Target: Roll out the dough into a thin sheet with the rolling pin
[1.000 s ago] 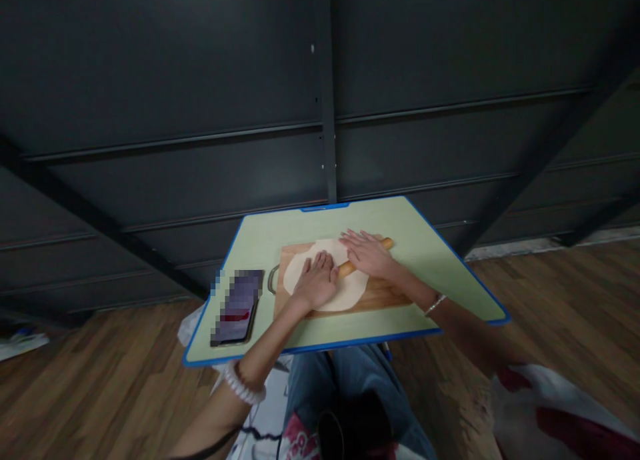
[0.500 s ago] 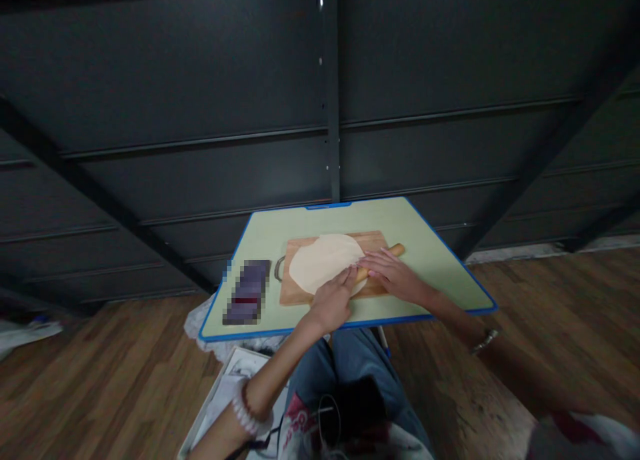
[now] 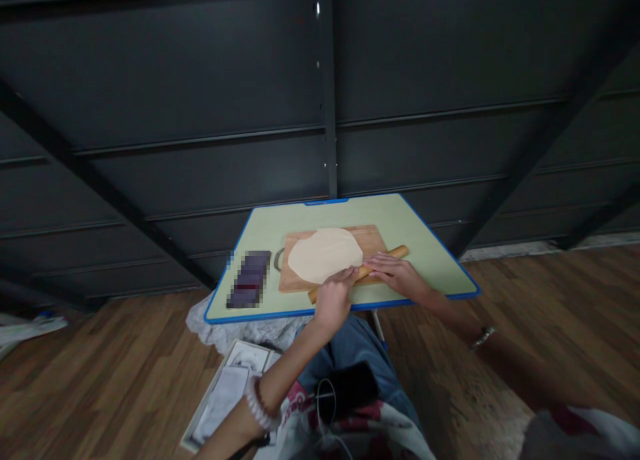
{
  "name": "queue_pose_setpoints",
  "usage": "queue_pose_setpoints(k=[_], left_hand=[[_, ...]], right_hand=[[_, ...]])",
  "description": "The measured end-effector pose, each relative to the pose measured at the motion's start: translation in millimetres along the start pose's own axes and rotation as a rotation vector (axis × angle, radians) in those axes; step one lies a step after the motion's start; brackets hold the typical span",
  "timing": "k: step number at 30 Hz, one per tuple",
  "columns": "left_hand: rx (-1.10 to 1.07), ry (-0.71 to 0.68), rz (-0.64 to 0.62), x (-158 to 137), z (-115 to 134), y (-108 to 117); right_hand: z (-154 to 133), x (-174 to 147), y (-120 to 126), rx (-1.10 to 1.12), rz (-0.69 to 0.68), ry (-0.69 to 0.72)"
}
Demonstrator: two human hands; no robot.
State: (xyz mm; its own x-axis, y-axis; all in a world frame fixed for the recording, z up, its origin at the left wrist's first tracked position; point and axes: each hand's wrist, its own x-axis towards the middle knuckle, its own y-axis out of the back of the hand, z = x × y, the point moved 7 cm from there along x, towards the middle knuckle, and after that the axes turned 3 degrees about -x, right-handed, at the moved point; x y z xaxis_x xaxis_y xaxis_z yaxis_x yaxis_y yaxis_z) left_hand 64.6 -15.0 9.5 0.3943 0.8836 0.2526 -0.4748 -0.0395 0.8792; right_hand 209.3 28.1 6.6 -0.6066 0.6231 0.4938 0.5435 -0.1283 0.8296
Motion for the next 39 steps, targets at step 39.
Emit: queue_pose_setpoints(k=[39], left_hand=[[0.199, -0.004, 0.139, -32, -56, 44]], right_hand=[[-42, 17, -14, -0.357, -0.153, -0.139]])
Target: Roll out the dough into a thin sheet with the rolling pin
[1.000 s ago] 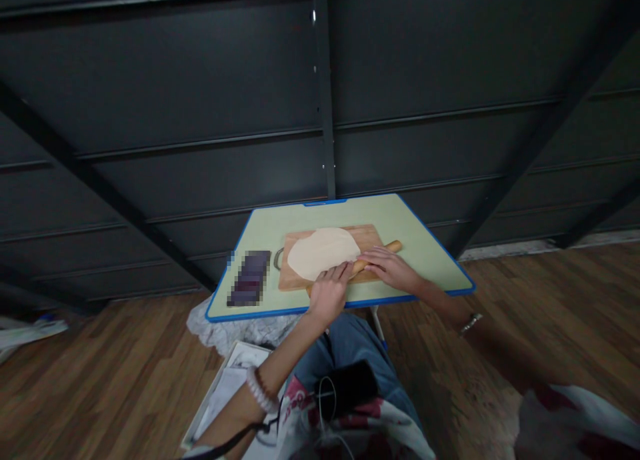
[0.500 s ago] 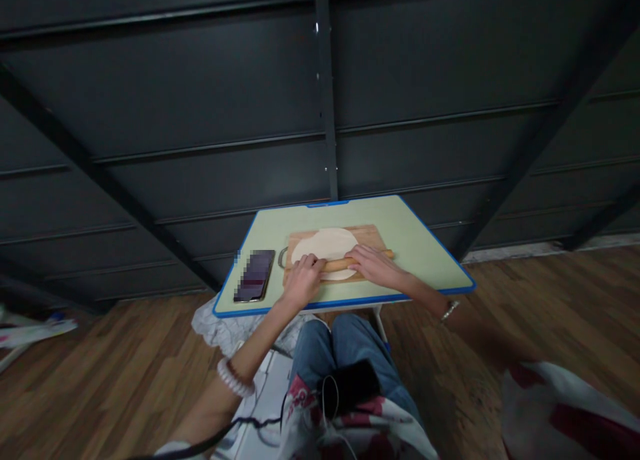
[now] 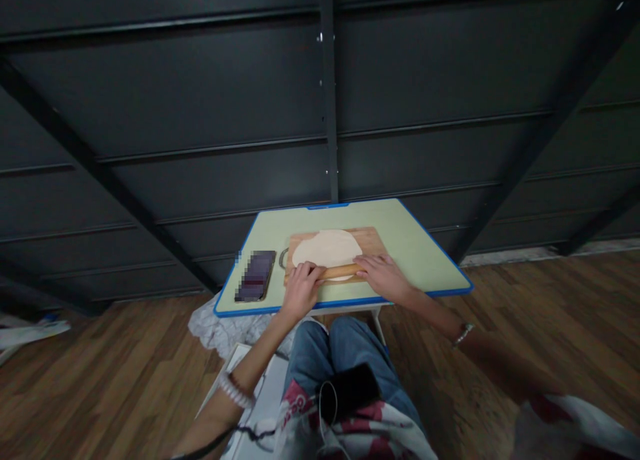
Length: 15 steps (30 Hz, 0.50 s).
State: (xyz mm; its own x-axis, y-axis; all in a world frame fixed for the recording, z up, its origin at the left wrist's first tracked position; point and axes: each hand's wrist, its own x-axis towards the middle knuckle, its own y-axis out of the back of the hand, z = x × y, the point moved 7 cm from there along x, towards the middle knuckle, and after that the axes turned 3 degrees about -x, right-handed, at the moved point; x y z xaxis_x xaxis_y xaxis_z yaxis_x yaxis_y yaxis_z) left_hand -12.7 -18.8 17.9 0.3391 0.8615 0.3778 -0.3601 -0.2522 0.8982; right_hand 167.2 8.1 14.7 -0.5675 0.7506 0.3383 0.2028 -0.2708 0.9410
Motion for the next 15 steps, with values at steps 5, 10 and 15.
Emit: queue_pose_setpoints(k=[5, 10, 15], left_hand=[[-0.025, 0.022, 0.052, -7, 6, 1], [0.055, -0.008, 0.039, -9, 19, -6], [0.12, 0.025, 0.003, 7, 14, -10]], right_hand=[[-6, -9, -1, -0.026, 0.052, -0.014], [-10, -7, -1, -0.061, 0.082, -0.057], [-3, 10, -8, -0.066, 0.053, -0.118]])
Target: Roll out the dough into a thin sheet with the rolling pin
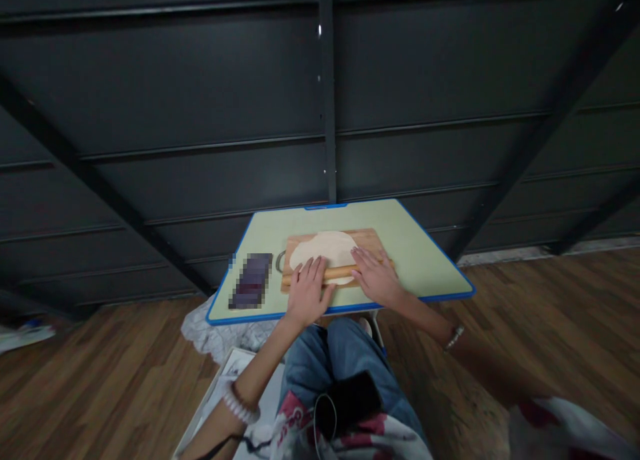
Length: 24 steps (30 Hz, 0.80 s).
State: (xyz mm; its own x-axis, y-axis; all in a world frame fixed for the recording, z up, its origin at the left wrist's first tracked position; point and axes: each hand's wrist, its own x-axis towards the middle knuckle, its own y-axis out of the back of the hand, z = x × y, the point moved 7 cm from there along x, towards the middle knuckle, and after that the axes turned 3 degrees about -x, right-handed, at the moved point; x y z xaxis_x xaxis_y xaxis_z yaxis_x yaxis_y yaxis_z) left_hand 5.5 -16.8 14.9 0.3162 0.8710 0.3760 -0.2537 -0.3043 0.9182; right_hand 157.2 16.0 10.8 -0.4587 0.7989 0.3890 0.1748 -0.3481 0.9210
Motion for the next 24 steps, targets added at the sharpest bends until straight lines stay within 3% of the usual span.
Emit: queue_pose_setpoints(k=[10, 18, 24], left_hand=[[0.031, 0.043, -0.044, 30, -13, -10], [0.017, 0.013, -0.171, 63, -32, -18], [0.076, 0.052, -0.279, 96, -52, -37]], right_hand=[[9, 33, -7, -0.003, -0.048, -0.087], [21, 67, -15, -0.038, -0.078, -0.179], [30, 95, -27, 0.029, -0.159, -0.206]])
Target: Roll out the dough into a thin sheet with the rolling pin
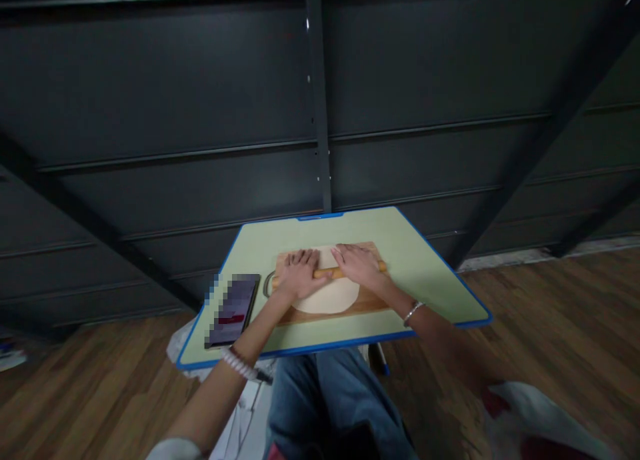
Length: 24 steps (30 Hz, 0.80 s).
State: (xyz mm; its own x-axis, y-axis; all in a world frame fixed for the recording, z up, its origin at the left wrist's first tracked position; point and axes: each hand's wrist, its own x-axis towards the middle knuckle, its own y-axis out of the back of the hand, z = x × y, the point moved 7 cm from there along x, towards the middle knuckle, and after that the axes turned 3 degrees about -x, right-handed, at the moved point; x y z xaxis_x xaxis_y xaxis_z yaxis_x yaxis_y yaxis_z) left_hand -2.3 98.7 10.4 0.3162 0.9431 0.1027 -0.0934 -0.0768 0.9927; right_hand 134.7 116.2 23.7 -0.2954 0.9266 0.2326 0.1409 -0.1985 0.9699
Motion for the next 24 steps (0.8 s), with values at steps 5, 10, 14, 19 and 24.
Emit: queue_pose_setpoints(k=[5, 10, 14, 19, 24], left_hand=[[0.001, 0.043, -0.094, 24, -11, -9], [-0.042, 0.001, -0.13, 41, -13, -1], [-0.077, -0.029, -0.09, 54, -15, 9], [-0.043, 0.03, -0.031, 67, -26, 10], [-0.007, 0.101, 0.021, 65, -30, 11]], right_hand=[[4, 25, -5, -0.021, -0.016, -0.005], [7, 50, -13, -0.025, -0.076, -0.007], [10, 68, -15, -0.075, -0.107, -0.039], [11, 85, -14, -0.086, -0.099, -0.054], [10, 83, -12, -0.079, -0.079, -0.059]])
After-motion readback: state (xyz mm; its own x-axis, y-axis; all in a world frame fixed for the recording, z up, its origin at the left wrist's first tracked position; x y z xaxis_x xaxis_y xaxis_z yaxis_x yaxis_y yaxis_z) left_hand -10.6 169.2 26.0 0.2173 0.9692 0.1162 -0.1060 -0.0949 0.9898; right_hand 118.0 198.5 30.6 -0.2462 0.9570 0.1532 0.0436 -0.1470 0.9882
